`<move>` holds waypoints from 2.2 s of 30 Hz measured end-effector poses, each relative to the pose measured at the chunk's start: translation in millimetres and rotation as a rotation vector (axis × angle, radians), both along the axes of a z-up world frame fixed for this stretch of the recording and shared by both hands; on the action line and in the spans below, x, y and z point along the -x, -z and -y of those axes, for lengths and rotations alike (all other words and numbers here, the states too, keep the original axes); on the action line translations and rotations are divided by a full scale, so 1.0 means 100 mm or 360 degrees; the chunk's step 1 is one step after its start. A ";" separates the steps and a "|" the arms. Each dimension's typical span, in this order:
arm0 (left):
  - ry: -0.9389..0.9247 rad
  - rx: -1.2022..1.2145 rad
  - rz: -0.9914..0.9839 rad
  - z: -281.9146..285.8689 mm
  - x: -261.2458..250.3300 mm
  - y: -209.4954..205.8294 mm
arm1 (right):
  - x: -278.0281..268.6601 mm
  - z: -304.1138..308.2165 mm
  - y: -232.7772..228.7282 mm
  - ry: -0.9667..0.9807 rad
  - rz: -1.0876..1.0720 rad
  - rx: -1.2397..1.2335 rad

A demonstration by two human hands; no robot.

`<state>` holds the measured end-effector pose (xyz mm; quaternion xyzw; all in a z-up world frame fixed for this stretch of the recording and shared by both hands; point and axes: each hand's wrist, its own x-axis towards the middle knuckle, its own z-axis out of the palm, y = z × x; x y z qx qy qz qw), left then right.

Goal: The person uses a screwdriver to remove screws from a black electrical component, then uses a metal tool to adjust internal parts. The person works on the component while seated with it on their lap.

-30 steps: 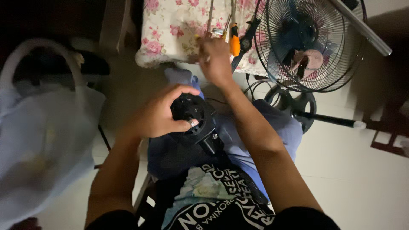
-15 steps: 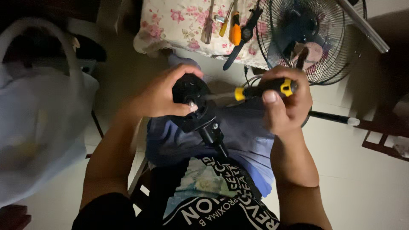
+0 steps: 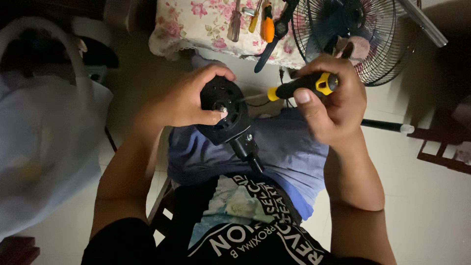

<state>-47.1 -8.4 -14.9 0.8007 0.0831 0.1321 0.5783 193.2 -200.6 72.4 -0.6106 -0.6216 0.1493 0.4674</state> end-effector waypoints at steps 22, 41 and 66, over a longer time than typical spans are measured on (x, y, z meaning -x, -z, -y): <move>0.0010 -0.0019 0.0064 -0.03 -0.08 0.02 | 0.30 -0.41 -0.39 -0.0622 -0.0004 -0.0027; -0.0066 -0.0296 0.0200 -0.02 -0.07 0.18 | 0.57 -0.73 0.27 -0.0588 -0.1145 -0.0283; 0.0033 -0.0329 0.0248 -0.08 -0.15 0.13 | 0.95 -0.58 -0.27 0.0043 -0.0863 -0.0368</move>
